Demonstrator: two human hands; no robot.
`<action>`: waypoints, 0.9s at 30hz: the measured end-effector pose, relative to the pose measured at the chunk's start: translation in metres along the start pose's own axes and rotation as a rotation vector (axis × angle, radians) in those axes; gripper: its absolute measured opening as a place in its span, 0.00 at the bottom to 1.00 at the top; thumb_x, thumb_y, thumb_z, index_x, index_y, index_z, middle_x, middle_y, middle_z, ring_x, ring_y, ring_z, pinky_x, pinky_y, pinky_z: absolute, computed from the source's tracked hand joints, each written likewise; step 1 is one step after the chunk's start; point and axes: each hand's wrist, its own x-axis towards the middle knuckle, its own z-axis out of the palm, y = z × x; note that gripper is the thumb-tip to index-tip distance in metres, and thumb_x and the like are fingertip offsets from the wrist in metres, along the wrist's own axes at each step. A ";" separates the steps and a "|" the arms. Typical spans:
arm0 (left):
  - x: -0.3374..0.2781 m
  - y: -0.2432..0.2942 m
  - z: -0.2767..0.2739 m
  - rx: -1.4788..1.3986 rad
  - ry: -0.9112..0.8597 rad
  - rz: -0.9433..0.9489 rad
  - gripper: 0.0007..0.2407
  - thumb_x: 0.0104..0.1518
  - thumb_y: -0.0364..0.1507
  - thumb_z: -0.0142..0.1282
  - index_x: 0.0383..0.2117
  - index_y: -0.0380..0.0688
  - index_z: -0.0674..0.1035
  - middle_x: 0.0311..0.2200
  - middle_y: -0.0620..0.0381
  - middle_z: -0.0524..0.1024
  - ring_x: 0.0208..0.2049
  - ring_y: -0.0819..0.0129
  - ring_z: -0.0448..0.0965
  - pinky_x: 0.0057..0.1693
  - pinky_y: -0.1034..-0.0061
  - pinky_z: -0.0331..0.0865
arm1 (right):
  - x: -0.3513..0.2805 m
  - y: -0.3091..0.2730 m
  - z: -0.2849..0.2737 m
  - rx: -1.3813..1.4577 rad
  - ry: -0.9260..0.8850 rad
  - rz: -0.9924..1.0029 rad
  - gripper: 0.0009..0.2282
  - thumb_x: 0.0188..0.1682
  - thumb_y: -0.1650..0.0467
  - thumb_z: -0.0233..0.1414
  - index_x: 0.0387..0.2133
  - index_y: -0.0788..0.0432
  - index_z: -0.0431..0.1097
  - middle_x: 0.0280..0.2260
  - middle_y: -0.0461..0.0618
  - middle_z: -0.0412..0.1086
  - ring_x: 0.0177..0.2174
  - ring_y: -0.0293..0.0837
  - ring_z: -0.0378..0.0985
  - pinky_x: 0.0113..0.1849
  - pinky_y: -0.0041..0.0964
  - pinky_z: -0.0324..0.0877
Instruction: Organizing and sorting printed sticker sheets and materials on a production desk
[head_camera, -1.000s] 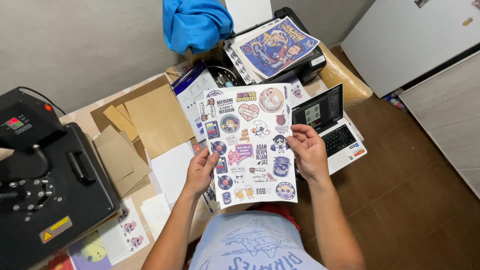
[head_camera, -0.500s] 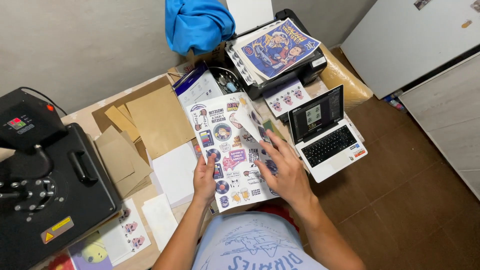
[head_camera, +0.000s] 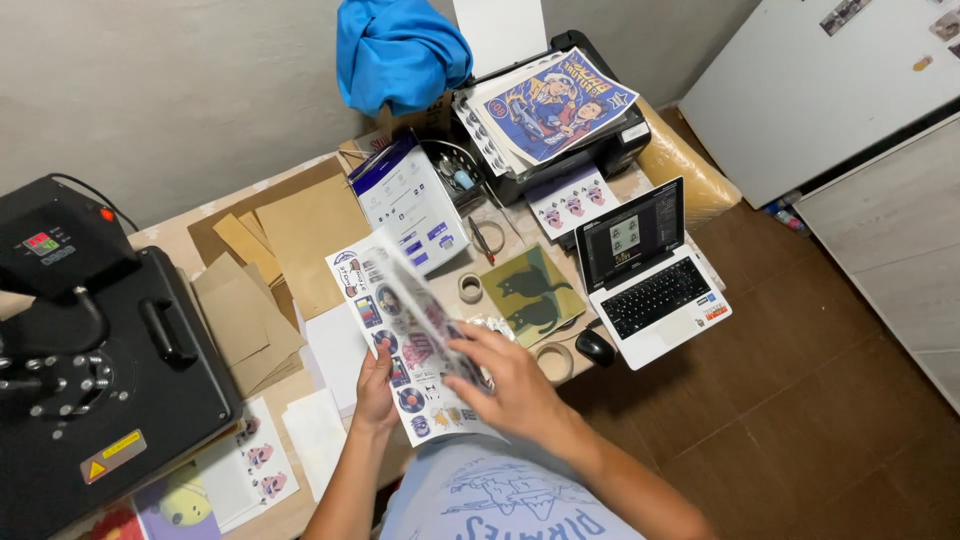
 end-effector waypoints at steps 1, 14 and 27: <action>0.003 -0.009 -0.024 -0.064 -0.055 -0.003 0.23 0.74 0.34 0.52 0.74 0.46 0.70 0.62 0.38 0.80 0.59 0.41 0.82 0.63 0.40 0.77 | 0.001 -0.016 0.003 -0.089 -0.077 -0.144 0.24 0.55 0.68 0.65 0.64 0.66 0.71 0.62 0.65 0.75 0.58 0.59 0.82 0.63 0.57 0.79; -0.062 0.116 -0.123 0.043 0.195 0.137 0.18 0.72 0.30 0.59 0.67 0.48 0.74 0.53 0.47 0.80 0.53 0.52 0.85 0.60 0.51 0.82 | -0.014 -0.028 -0.011 0.383 -0.611 -0.255 0.18 0.66 0.59 0.51 0.63 0.53 0.73 0.70 0.56 0.70 0.69 0.56 0.73 0.72 0.68 0.66; -0.033 0.151 -0.085 0.204 0.435 0.266 0.14 0.69 0.26 0.67 0.58 0.50 0.79 0.42 0.59 0.81 0.45 0.66 0.88 0.56 0.63 0.87 | -0.155 0.227 0.096 -0.281 -0.279 0.852 0.27 0.56 0.61 0.64 0.67 0.58 0.70 0.61 0.60 0.73 0.64 0.58 0.76 0.61 0.50 0.76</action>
